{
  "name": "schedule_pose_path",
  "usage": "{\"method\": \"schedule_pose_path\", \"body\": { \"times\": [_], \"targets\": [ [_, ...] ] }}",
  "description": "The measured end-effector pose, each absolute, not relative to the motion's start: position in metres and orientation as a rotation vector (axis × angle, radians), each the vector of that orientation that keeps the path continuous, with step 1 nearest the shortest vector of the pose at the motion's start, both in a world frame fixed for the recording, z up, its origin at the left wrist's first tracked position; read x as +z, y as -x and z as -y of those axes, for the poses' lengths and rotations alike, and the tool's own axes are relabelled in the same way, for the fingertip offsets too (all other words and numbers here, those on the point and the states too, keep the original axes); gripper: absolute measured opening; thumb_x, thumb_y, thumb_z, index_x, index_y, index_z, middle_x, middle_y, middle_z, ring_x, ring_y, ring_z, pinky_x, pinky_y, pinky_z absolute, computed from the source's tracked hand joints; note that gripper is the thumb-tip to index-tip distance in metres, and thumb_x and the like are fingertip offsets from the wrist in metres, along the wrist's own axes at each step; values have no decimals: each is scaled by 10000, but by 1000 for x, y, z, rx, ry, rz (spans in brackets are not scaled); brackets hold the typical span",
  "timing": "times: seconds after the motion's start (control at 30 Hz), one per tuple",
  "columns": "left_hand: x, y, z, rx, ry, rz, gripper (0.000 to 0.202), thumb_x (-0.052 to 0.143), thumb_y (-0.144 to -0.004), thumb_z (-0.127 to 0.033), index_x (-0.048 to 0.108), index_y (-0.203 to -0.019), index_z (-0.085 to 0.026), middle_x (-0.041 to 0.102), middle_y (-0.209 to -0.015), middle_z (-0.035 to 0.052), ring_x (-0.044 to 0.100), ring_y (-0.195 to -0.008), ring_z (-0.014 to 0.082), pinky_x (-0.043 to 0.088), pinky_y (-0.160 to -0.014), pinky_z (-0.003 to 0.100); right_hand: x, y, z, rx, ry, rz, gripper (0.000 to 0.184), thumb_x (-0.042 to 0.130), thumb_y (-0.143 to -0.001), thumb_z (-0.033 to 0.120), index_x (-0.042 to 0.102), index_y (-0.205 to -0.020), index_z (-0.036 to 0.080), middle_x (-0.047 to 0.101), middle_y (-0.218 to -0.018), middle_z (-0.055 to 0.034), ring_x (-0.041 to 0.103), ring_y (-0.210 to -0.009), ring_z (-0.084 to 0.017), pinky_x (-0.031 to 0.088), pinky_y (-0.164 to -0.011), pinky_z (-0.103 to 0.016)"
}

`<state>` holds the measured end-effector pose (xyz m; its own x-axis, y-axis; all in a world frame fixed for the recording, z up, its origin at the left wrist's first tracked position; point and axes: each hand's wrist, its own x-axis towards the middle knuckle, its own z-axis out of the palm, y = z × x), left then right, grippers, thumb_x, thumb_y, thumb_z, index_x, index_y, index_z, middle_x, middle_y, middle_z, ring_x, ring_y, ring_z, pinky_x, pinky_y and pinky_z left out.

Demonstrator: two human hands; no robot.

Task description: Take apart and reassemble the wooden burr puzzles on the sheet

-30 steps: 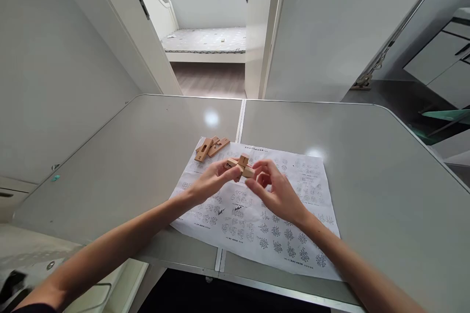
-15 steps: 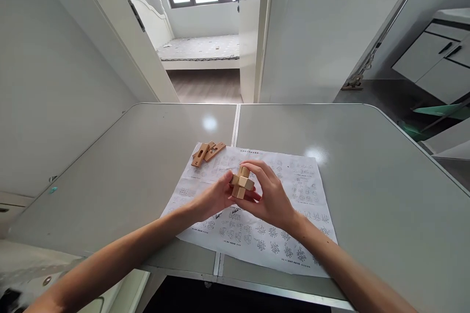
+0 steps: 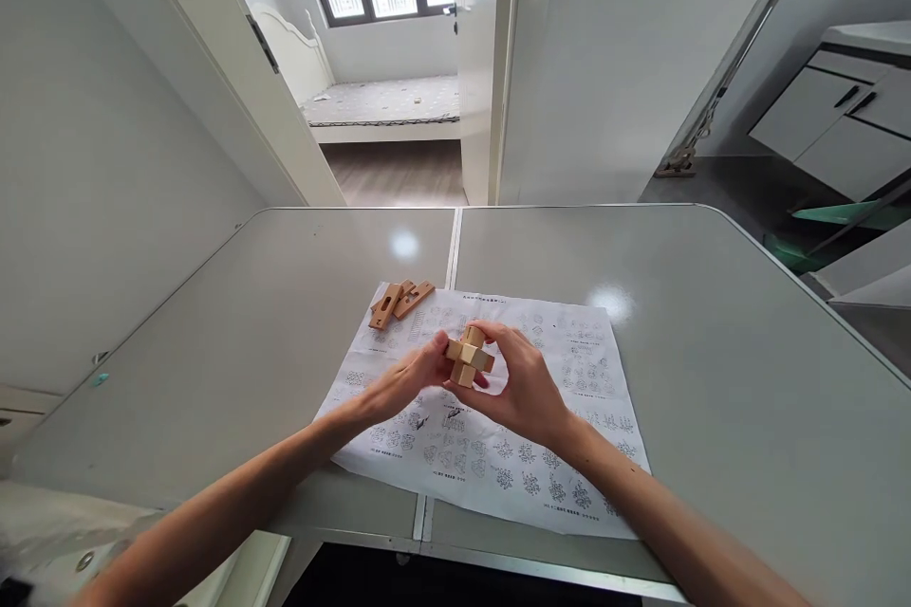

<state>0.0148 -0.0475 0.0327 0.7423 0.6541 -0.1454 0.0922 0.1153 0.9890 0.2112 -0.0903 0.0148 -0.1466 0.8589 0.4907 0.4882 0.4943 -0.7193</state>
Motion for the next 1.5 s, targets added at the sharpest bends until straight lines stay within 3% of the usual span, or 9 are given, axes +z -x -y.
{"method": "schedule_pose_path", "body": {
  "times": [0.07,0.17,0.3,0.47,0.87,1.17,1.3,1.5],
  "targets": [
    [35,-8,45,650,-1766,-888,574,319,-1064,-586,677,-1071,-137,743,-943,112,699,-822,203,567,-840,388,14,-212,90,477,1165,1784,501,791,-849,402,536,-1258,267,725,-1099,-77,695,-925,-274,575,-827,-440],
    [33,1,41,904,-2182,-902,334,555,-1018,-451,625,-1203,-182,712,-1050,86,677,-882,185,574,-848,377,11,-213,89,467,1198,1801,508,759,-866,399,533,-1297,255,729,-1084,-80,696,-906,-268,582,-804,-430],
    [30,5,37,1018,-2486,-675,379,697,-956,-330,602,-1316,-258,679,-1198,86,661,-1084,211,568,-950,415,7,-212,87,518,1181,1872,508,742,-874,376,537,-1320,243,740,-1110,-91,708,-931,-266,586,-815,-419],
    [28,4,34,1054,-2575,-619,244,731,-936,-302,668,-1167,-255,735,-1077,52,678,-995,202,564,-916,402,3,-211,87,523,1177,1932,518,747,-875,349,524,-1332,253,747,-1122,-88,722,-937,-270,587,-824,-425],
    [23,0,37,1117,-2605,-627,94,679,-936,-216,608,-997,-212,712,-924,44,671,-864,197,528,-841,388,2,-211,89,461,1199,1998,432,758,-879,404,560,-1223,234,685,-848,-15,594,-692,-195,498,-702,-349],
    [21,3,32,1169,-2719,-523,140,678,-933,-184,550,-984,-208,680,-906,32,610,-834,178,518,-837,361,-3,-212,88,437,1152,2016,478,755,-897,413,548,-1291,237,738,-982,-55,623,-719,-200,509,-713,-352],
    [31,10,23,926,-3022,-388,162,663,-966,-286,542,-894,-206,664,-861,24,586,-811,178,497,-790,332,0,-211,88,479,1128,2093,521,792,-860,389,542,-1294,244,737,-972,-42,642,-744,-209,506,-703,-349],
    [34,12,22,769,-3163,-244,359,615,-992,-411,480,-721,-219,561,-684,-23,464,-653,150,420,-671,319,5,-206,93,498,1036,2197,506,777,-839,379,542,-1260,226,732,-913,-31,663,-746,-220,515,-755,-376]
  ]
}}
